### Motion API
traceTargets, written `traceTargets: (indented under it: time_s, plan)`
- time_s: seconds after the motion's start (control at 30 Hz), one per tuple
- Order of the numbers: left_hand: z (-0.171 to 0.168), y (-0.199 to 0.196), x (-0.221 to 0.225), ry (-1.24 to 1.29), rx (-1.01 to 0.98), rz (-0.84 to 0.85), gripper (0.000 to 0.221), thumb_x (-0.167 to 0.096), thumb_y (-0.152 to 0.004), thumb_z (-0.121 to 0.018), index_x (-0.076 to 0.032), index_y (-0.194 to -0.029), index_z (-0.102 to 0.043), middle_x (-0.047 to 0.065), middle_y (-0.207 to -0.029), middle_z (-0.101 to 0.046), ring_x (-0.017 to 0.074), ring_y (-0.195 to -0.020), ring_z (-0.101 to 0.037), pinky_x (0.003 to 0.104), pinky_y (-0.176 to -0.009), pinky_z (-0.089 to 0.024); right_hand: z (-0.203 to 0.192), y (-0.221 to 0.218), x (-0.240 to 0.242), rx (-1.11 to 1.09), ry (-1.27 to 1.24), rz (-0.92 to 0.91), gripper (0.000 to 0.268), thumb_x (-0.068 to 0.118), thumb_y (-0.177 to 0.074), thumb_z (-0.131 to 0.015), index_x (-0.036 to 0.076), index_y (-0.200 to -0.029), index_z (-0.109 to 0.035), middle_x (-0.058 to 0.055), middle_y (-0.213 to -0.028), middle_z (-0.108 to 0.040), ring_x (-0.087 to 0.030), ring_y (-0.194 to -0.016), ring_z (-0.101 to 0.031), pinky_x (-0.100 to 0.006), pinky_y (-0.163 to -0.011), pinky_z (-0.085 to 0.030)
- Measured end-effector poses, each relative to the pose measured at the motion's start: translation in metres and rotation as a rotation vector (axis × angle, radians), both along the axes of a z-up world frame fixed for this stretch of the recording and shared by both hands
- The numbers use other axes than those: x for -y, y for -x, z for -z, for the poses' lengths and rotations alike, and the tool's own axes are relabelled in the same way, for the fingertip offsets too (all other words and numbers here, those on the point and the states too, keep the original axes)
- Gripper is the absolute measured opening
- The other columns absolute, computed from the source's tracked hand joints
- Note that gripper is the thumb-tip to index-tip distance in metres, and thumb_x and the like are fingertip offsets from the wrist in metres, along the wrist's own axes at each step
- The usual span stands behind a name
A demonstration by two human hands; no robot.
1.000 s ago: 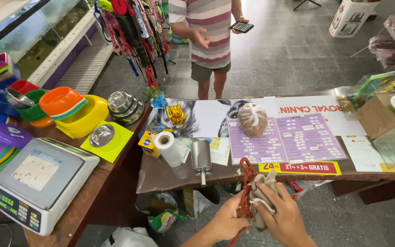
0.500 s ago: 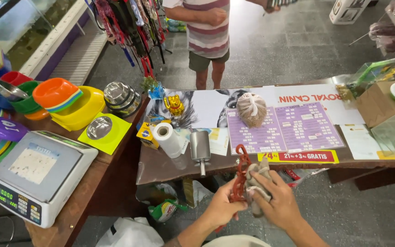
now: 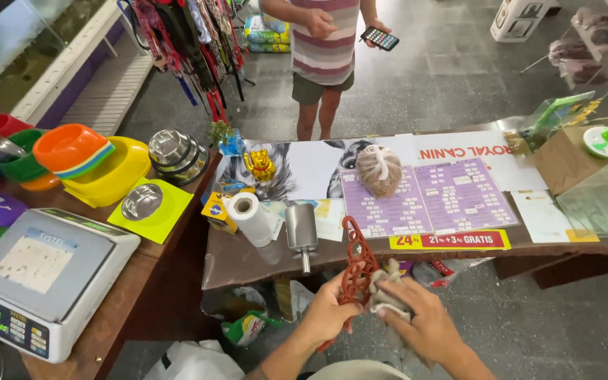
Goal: The person wipes a red plastic object with a cloth, repeatedly rubbing its surfaces and edges while holding it in one hand and using the other to clean. The person rotates the object to access different sides and continues wiping throughout the clip.
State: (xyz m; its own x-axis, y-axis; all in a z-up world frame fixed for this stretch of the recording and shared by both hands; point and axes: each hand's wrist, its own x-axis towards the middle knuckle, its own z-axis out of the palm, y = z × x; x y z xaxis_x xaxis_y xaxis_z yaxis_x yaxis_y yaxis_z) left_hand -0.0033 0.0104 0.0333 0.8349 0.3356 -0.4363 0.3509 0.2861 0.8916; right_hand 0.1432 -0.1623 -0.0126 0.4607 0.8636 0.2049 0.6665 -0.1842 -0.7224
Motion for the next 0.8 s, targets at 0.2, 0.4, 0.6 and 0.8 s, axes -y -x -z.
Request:
traceTargets:
  time_s: [0.2,0.4,0.6,0.8]
  plan:
    - [0.019,-0.004,0.018,-0.111,0.186,0.125,0.071,-0.002,-0.091,-0.065,-0.023,-0.157,-0.051,0.001,-0.088,-0.066,0.0132,-0.064,-0.059,0.029,-0.047,-0.054,-0.048,0.004,-0.013,0.009,-0.065,0.153,0.061,0.044,-0.087,-0.07,0.017,-0.139,-0.053,-0.009,-0.12,-0.064,-0.026,-0.098,-0.065,-0.042,-0.079,-0.052]
    - [0.006,-0.003,0.02,-0.062,0.056,0.095,0.061,-0.005,-0.089,-0.072,-0.019,-0.147,-0.059,0.003,-0.108,-0.074,0.0147,-0.062,-0.062,0.026,-0.042,-0.053,-0.004,0.011,-0.011,0.128,0.093,0.217,0.079,0.048,-0.079,-0.078,0.032,-0.15,-0.049,-0.013,-0.144,-0.042,-0.033,-0.104,-0.065,-0.049,-0.063,-0.061]
    - [0.028,0.002,0.015,-0.004,0.164,0.078,0.066,0.004,-0.092,-0.067,-0.014,-0.154,-0.054,0.007,-0.093,-0.071,0.0149,-0.045,-0.052,0.029,-0.045,-0.054,0.003,0.007,-0.007,0.16,0.153,0.126,0.075,0.036,-0.079,-0.084,0.028,-0.147,-0.053,-0.011,-0.128,-0.048,-0.031,-0.079,-0.065,-0.045,-0.053,-0.053]
    - [0.022,0.005,0.006,0.0,0.144,-0.006,0.069,-0.003,-0.088,-0.077,-0.017,-0.152,-0.057,0.002,-0.096,-0.075,0.0113,-0.052,-0.054,0.026,-0.042,-0.053,0.005,0.011,-0.012,0.111,0.213,0.084,0.077,0.03,-0.075,-0.087,0.031,-0.145,-0.055,-0.012,-0.136,-0.053,-0.036,-0.087,-0.071,-0.047,-0.058,-0.055]
